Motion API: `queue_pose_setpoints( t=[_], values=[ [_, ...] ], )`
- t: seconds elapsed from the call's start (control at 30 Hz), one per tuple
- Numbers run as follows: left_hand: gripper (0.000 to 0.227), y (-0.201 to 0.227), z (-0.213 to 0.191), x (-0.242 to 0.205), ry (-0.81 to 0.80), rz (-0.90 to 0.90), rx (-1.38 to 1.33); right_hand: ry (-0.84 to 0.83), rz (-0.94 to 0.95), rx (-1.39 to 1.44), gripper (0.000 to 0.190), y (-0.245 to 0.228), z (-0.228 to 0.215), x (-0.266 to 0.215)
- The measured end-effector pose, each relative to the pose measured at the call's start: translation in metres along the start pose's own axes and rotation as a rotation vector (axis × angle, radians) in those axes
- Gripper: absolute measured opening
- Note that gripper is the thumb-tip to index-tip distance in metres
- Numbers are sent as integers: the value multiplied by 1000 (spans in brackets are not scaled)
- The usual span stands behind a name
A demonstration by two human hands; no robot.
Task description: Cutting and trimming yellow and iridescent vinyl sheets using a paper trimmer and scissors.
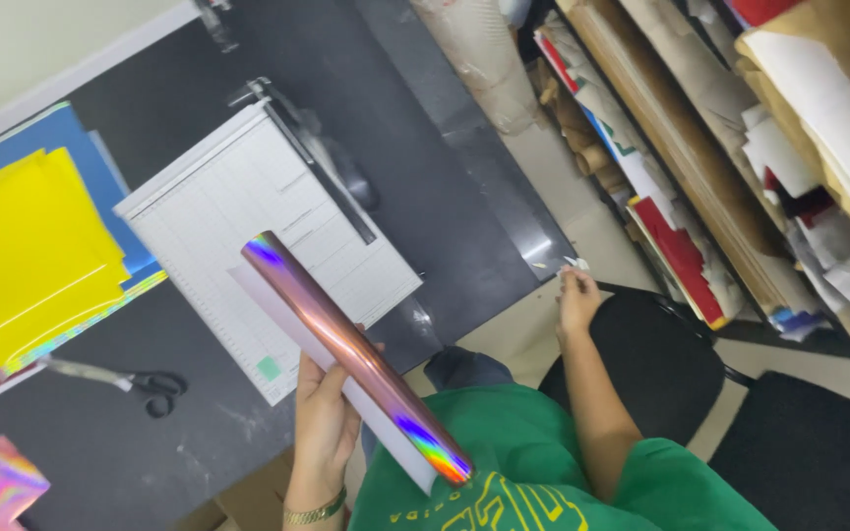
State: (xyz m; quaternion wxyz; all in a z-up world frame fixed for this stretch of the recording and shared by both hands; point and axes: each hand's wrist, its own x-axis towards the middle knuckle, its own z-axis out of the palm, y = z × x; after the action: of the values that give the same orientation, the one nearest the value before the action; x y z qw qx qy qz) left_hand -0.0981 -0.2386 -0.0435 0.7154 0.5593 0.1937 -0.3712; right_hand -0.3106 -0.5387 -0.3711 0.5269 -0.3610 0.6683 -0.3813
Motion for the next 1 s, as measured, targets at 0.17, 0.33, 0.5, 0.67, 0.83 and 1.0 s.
queue_pose_setpoints(
  t=[0.17, 0.33, 0.5, 0.67, 0.83, 1.0],
  values=[
    [50, -13, -29, 13, 44, 172, 59, 7, -270, -154, 43, 22, 4, 24],
    [61, -3, -38, 14, 154, 377, 241, 4, -719, -398, 56, -84, 38, -94],
    [61, 25, -35, -16, 245, 575, 819, -1034, -1626, -92, 24, -169, 60, -308],
    [57, 46, -71, -24, 209, 556, 878, -1285, -2007, -328, 39, -174, 89, -347],
    [50, 68, -116, -30, 228, 539, 865, -1367, -2183, -602, 54, -174, 98, -360],
    [52, 101, -157, -28, 217, 516, 768, -1332, -2294, -627, 42, -170, 112, -373]
  ],
)
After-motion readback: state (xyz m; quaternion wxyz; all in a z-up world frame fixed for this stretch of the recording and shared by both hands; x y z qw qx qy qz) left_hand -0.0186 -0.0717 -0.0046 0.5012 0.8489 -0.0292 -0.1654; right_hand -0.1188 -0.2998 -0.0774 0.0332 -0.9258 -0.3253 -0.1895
